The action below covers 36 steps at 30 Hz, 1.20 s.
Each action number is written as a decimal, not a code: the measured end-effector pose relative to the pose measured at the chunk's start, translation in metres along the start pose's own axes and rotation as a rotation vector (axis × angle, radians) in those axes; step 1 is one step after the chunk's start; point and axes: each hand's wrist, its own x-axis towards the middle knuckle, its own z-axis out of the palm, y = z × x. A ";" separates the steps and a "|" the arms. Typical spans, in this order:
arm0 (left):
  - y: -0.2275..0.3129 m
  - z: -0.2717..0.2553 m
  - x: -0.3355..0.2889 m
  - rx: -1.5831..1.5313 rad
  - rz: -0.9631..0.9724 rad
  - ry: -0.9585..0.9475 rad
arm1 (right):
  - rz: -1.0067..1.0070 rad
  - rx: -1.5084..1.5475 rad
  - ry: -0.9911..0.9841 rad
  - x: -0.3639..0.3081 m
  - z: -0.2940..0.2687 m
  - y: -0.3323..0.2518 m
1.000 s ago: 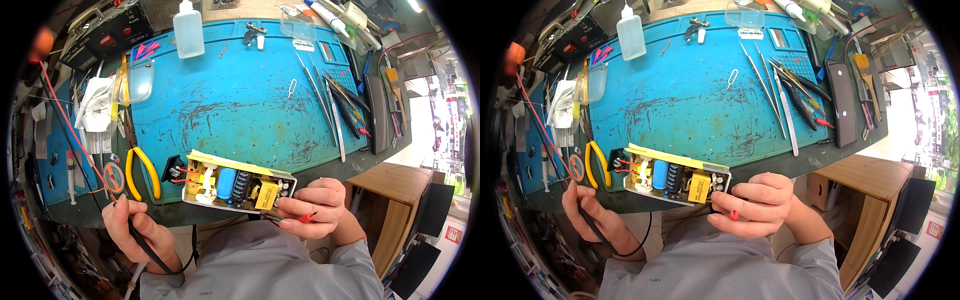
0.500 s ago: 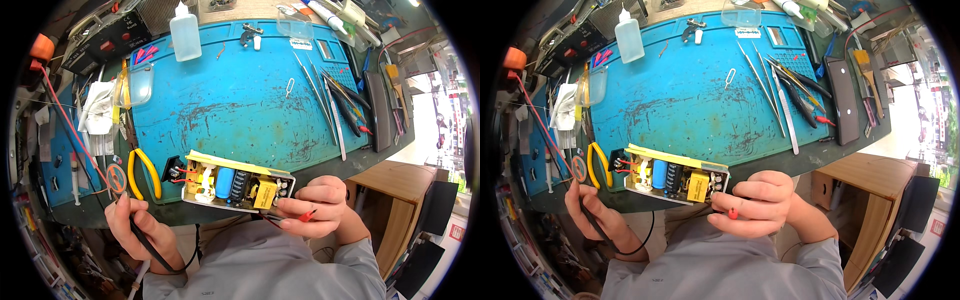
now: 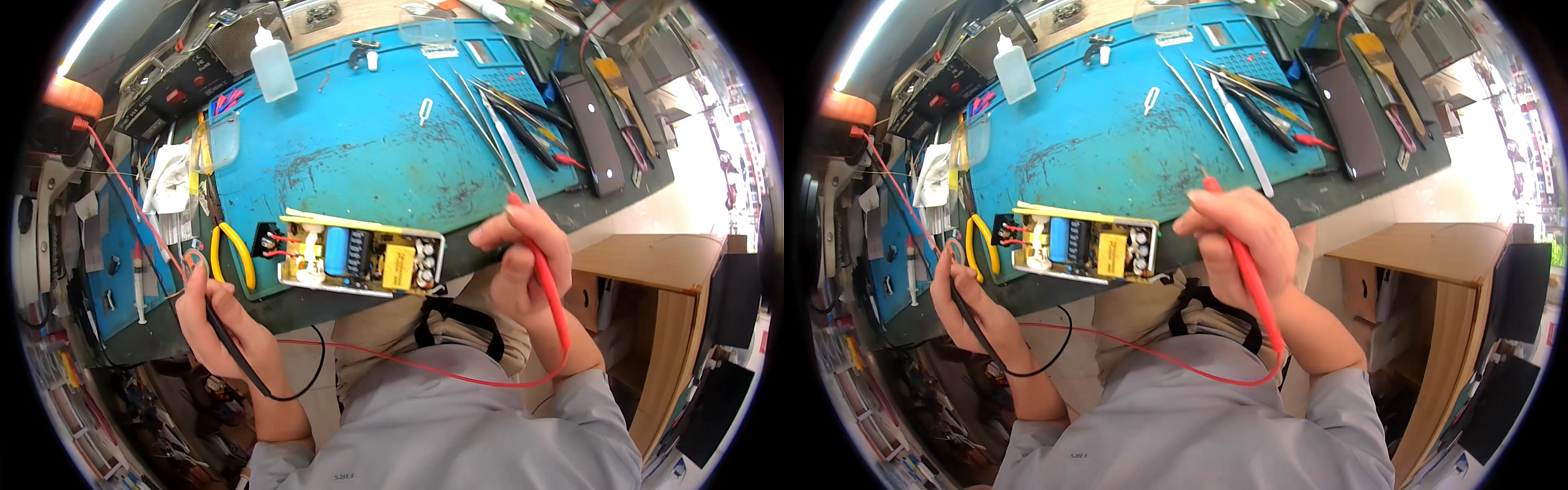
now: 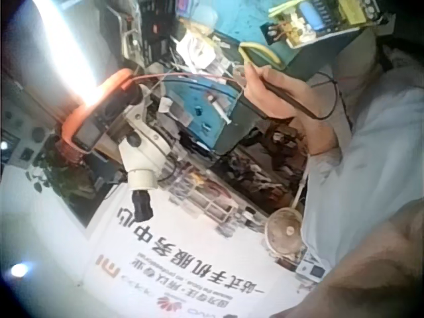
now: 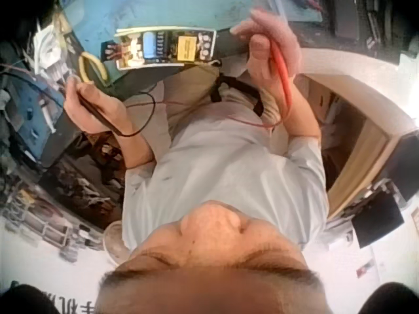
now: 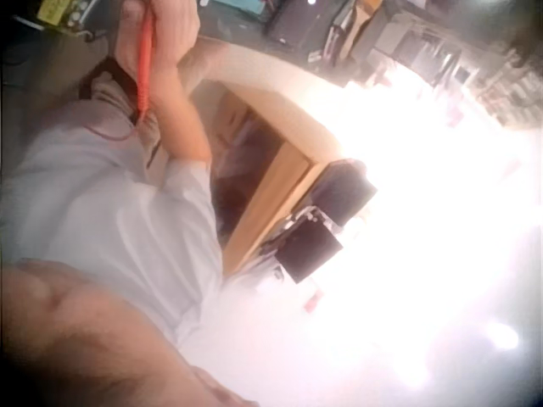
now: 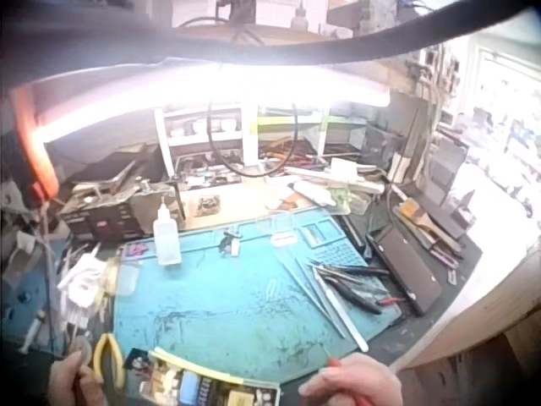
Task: The person uses multimeter probes to test points on a green circuit board and a yellow power supply unit. They repeatedly flip the board and power supply to access different sides while maintaining probe contact with various components.
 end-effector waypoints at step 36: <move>-0.010 0.000 0.001 -0.011 0.046 -0.036 | 0.121 -0.175 -0.305 0.020 -0.001 -0.025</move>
